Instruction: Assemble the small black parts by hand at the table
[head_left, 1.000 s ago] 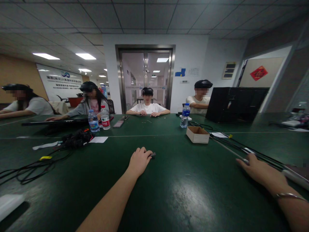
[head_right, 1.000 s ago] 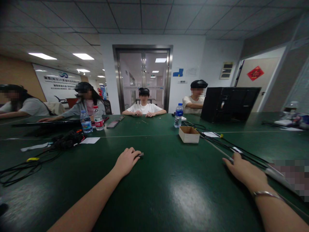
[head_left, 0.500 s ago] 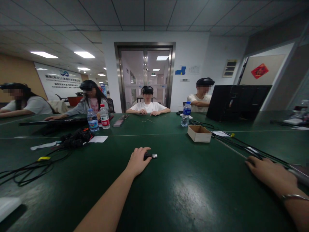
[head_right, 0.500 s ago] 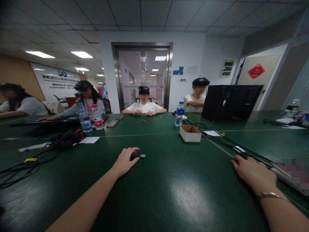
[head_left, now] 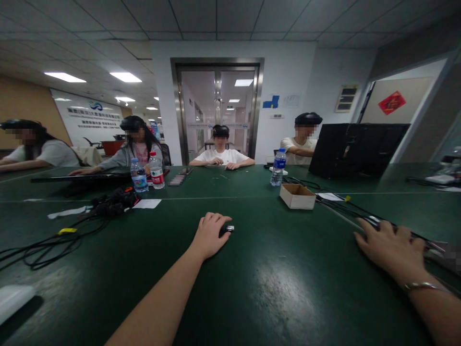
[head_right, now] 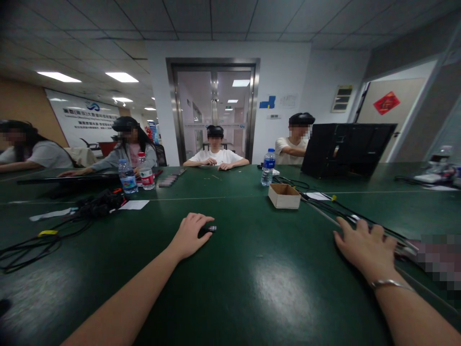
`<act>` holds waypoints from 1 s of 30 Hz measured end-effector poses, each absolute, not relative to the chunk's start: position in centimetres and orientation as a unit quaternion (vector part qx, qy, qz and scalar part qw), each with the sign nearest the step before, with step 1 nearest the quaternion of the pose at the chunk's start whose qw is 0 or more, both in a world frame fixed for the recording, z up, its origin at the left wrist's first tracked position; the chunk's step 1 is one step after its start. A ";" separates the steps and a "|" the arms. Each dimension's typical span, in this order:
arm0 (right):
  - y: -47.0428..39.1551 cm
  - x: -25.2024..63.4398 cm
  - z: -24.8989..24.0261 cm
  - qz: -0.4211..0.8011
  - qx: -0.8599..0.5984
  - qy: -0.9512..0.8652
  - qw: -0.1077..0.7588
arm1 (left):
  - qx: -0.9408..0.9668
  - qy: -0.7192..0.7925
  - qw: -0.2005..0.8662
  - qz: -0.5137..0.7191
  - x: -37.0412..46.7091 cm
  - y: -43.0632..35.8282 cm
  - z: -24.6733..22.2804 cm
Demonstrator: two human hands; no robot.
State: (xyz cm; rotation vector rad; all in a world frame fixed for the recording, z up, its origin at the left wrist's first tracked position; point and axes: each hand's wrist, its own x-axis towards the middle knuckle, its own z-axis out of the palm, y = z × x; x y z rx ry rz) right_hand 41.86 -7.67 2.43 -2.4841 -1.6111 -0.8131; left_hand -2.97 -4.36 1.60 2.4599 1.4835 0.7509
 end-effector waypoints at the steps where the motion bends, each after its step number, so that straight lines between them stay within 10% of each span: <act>1: -7.5 41.0 2.5 -0.287 -0.792 -0.537 0.043 | 0.828 0.493 0.088 0.254 -2.8 -4.3 1.5; 7: -5.6 31.8 1.8 -0.316 -0.637 -0.691 0.132 | 0.805 0.493 0.184 0.273 -2.7 -3.2 0.7; 14: -2.1 16.5 -0.2 0.186 -0.571 -0.679 0.422 | 0.556 0.492 0.385 0.548 -1.6 0.5 -0.9; 21: -0.3 9.2 -1.4 0.331 -0.504 -0.640 0.475 | 0.350 0.363 0.557 0.660 1.2 1.4 -1.6; 30: -0.8 12.3 -0.6 0.310 -0.490 -0.634 0.511 | 0.391 0.370 0.533 0.652 1.5 0.9 -0.8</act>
